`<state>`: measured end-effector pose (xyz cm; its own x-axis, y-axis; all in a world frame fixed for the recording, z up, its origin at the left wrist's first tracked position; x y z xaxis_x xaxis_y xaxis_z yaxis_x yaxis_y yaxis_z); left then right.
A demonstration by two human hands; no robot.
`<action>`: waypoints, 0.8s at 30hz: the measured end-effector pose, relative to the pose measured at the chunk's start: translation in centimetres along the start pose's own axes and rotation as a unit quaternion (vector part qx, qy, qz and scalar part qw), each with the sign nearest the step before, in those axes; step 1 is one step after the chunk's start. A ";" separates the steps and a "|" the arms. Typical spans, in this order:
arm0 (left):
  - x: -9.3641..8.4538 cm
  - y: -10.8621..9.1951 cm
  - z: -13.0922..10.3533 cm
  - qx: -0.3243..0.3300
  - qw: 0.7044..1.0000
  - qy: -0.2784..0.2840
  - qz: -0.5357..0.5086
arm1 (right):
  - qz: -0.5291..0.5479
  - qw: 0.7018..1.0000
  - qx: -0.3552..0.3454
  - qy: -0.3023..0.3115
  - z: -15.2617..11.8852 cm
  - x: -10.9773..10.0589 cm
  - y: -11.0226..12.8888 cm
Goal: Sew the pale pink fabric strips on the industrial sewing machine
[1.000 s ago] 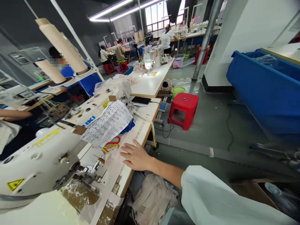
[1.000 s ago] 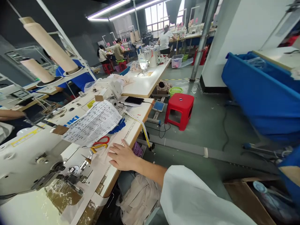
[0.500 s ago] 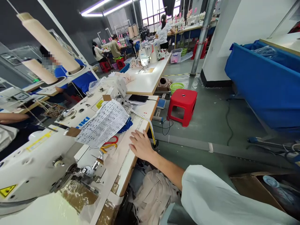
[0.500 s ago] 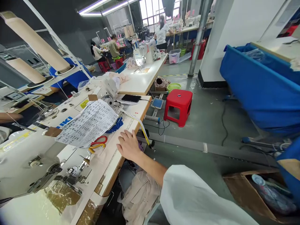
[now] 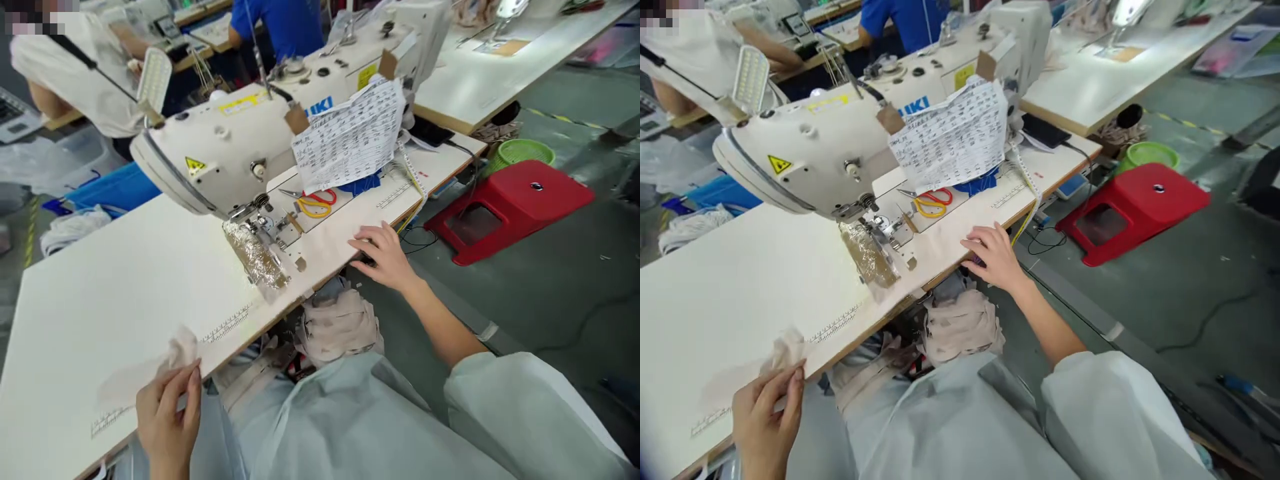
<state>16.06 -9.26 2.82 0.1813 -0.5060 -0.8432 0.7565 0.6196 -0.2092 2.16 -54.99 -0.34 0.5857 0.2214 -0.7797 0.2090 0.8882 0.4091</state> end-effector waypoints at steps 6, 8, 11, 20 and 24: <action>-1.2 3.7 -7.0 -0.068 0.981 -0.100 0.149 | 0.049 0.998 -0.035 -0.019 -4.5 1.7 4.6; -0.9 5.3 -10.0 -0.130 0.974 -0.080 0.167 | 0.078 0.995 -0.056 0.019 -5.9 3.3 6.4; 0.9 6.5 -13.9 -0.188 0.974 0.018 0.124 | 0.102 0.984 -0.071 0.130 -8.0 5.9 8.0; 8.7 -2.0 -9.6 -0.113 0.983 0.069 -0.124 | -0.021 0.944 0.092 0.317 -13.4 9.2 6.6; 15.6 -8.9 -4.3 0.037 0.950 0.159 -0.265 | -0.093 0.906 0.159 0.381 -13.8 9.4 6.8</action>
<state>9.46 -20.06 -10.66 -0.4272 -0.5216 -0.7385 0.7335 0.2778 -0.6204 -1.71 -41.34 -11.40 -0.1676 0.4008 -0.9007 0.5348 0.8045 0.2585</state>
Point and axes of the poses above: each hand's wrist, its own z-axis towards the middle knuckle, its own x-axis out of the palm, y = z × x, the point moved 3 cm from there along z, towards the middle knuckle, and after that the axes turned 13 degrees about x, right-handed, at the moved point
